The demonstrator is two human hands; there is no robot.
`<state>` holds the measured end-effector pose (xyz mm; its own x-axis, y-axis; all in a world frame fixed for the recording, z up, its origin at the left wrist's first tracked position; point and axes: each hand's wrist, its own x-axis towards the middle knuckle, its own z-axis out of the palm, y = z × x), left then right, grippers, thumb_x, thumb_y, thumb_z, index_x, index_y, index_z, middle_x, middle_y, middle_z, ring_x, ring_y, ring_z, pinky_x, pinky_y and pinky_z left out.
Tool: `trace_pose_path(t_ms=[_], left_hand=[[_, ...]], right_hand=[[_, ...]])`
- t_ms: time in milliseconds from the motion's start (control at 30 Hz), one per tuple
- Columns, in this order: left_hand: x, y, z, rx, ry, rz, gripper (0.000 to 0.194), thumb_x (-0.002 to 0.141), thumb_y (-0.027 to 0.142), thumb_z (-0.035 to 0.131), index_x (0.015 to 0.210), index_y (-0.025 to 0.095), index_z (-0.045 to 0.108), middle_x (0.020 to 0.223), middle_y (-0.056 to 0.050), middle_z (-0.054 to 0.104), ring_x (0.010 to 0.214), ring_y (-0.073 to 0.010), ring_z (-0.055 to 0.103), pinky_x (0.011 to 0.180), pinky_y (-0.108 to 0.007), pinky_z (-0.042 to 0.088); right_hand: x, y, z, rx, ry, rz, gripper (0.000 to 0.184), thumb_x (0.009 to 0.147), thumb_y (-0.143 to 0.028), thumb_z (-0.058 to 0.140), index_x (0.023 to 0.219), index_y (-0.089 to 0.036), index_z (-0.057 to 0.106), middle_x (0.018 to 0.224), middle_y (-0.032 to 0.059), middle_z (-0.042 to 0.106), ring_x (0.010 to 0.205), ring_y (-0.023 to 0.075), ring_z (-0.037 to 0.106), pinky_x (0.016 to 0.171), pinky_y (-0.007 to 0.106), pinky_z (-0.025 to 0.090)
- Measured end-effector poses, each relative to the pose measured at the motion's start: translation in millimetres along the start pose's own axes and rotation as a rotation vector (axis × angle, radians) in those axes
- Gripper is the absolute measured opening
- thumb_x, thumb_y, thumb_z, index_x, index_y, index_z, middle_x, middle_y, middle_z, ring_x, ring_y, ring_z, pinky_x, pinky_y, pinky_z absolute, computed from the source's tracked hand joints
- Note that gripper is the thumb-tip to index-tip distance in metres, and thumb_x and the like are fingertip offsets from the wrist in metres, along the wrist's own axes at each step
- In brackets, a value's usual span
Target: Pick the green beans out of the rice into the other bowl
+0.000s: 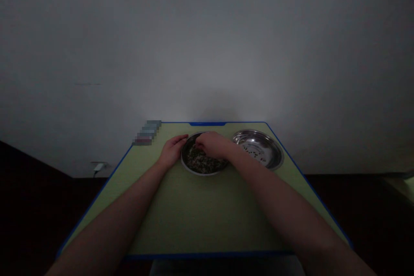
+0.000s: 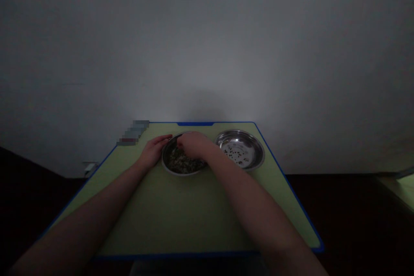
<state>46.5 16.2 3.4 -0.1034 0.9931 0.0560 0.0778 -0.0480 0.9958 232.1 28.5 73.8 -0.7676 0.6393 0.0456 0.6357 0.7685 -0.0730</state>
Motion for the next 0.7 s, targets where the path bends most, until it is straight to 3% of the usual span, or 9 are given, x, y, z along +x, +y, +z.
trace_pose_path(t_ms=[133,300,700], left_hand=[[0,-1,-0.3,-0.002,-0.004,-0.001,0.056,0.061,0.047,0.066,0.105,0.012,0.065,0.094,-0.01,0.07,0.088,-0.0246,0.063,0.083,-0.036,0.046],[-1,1,0.1,0.006,-0.001,-0.015,0.058,0.062,0.048,0.065,0.106,0.012,0.064,0.095,-0.01,0.07,0.089,-0.0251,0.063,0.083,-0.036,0.046],[-4,6,0.6,0.007,0.01,-0.016,0.057,0.061,0.049,0.066,0.104,0.012,0.065,0.091,-0.01,0.07,0.086,-0.0244,0.064,0.081,-0.035,0.048]], right_hand=[[-17,6,-7,0.038,0.053,-0.041,0.026,0.08,-0.016,0.048,0.097,-0.021,0.066,0.1,0.0058,0.067,0.09,0.0175,0.058,0.078,0.027,0.038],[-40,12,-13,0.045,0.062,-0.079,0.022,0.081,-0.023,0.052,0.093,-0.02,0.07,0.089,0.0058,0.069,0.083,0.0168,0.058,0.076,0.027,0.036],[-82,20,-18,0.133,0.18,0.064,0.021,0.084,-0.032,0.052,0.082,-0.017,0.066,0.076,0.0041,0.063,0.075,0.0144,0.052,0.071,0.026,0.033]])
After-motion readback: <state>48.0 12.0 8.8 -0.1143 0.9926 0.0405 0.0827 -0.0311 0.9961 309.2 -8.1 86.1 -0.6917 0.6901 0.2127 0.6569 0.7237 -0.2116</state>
